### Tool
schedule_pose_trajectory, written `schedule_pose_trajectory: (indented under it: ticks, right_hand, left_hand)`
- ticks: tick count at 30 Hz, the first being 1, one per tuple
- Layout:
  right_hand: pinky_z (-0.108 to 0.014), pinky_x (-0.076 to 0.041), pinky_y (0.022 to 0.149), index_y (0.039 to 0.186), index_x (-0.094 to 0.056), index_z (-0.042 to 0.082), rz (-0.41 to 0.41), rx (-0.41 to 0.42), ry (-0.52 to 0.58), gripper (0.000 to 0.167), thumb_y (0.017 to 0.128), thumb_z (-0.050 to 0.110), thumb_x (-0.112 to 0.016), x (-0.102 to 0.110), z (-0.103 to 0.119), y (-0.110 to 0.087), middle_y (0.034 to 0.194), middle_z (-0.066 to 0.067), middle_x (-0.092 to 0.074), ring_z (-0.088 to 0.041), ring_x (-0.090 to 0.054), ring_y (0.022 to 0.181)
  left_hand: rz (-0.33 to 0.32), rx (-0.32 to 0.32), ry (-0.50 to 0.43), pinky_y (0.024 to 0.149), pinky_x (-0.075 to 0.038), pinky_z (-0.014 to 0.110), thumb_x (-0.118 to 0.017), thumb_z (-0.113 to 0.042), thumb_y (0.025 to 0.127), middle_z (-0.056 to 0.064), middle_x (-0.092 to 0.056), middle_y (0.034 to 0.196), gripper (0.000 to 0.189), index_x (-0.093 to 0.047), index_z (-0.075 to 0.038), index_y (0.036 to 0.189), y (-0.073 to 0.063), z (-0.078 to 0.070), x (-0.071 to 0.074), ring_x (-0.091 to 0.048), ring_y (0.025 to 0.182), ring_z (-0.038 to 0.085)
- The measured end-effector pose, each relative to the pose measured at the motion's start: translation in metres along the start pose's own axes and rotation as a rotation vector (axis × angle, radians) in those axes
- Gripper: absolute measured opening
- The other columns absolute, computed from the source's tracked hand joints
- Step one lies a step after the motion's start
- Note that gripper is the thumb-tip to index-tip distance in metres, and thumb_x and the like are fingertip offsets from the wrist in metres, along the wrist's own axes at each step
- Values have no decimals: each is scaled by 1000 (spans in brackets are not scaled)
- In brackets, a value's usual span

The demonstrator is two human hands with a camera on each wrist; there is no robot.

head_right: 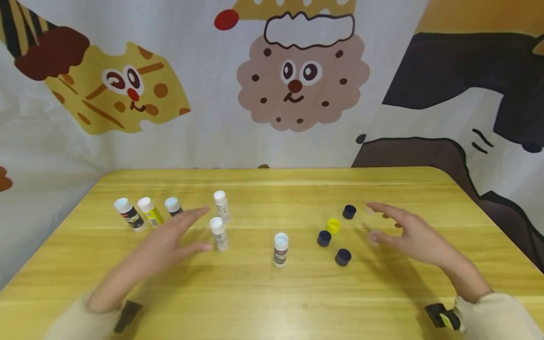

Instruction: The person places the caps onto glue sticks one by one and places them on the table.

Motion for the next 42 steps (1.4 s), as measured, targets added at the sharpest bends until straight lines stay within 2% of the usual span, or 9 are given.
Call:
schedule_pose_trajectory:
  ticks: [3,6,12,18,21,27,32,36,42]
  right_hand:
    - [-32,-47,71,134,-44,10,18,19,1,63,78,16,-73,-3,-1,-1,121,-12,-54,-5,-45,100]
    - [-31,-47,70,134,-44,11,33,18,13,64,78,16,-73,-5,-4,-2,118,-12,-55,-2,-45,98]
    - [-29,-46,67,133,-45,9,60,-26,61,63,78,18,-73,-8,-12,-3,116,-13,-56,-6,-48,91]
    - [-29,-46,65,130,-45,4,101,-67,112,58,80,17,-71,-14,-20,-3,113,-15,-56,-8,-50,87]
    - [-26,-47,64,130,-45,3,112,-64,149,57,80,13,-71,-16,-23,-3,113,-18,-56,-7,-51,85]
    - [-24,-48,61,129,-45,1,131,-41,227,57,78,7,-71,-20,-27,-4,109,-21,-55,-3,-54,81]
    - [-23,-48,61,125,-47,-3,160,-35,280,53,78,5,-70,-25,-28,-5,108,-23,-54,-3,-56,81]
    - [-23,-48,62,123,-48,-7,174,-69,289,51,78,5,-70,-27,-31,-4,109,-21,-54,-3,-55,81]
    - [-24,-49,64,122,-48,-8,200,-153,305,51,79,8,-70,-30,-36,-4,109,-18,-54,-6,-55,83]
  left_hand:
    - [17,9,-36,95,-34,52,-67,-42,80,14,-43,136,73,-38,-11,139,1,0,-2,-40,122,35]
    - [35,14,-87,96,-34,51,-67,-41,81,14,-44,134,71,-40,-8,137,2,1,-4,-41,122,35]
    - [60,-15,-200,92,-39,49,-65,-41,82,13,-49,131,66,-44,-5,134,5,0,-9,-49,114,32]
    - [68,-15,-250,90,-40,48,-67,-38,81,9,-54,125,66,-44,-6,134,10,3,-13,-52,111,29]
    - [78,-7,-293,91,-41,44,-69,-33,81,8,-56,122,64,-44,-5,133,13,5,-15,-52,110,28]
    - [89,-18,-362,88,-43,45,-69,-21,82,11,-59,116,53,-48,-2,127,17,8,-13,-54,107,30]
    - [86,-12,-417,87,-45,41,-70,-19,81,11,-60,111,46,-54,-2,121,21,11,-9,-56,103,27]
    - [119,-13,-480,88,-44,42,-70,-18,81,10,-60,111,43,-55,-3,119,22,12,-11,-56,104,29]
    - [165,-17,-507,88,-44,42,-69,-18,82,7,-61,110,40,-57,-5,118,25,12,-16,-56,104,28]
Point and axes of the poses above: each hand's wrist, its own y-axis towards the middle knuckle, its own x-axis out of the back of the hand, z = x × y, the point moved 9 cm from there along y, towards the middle knuckle
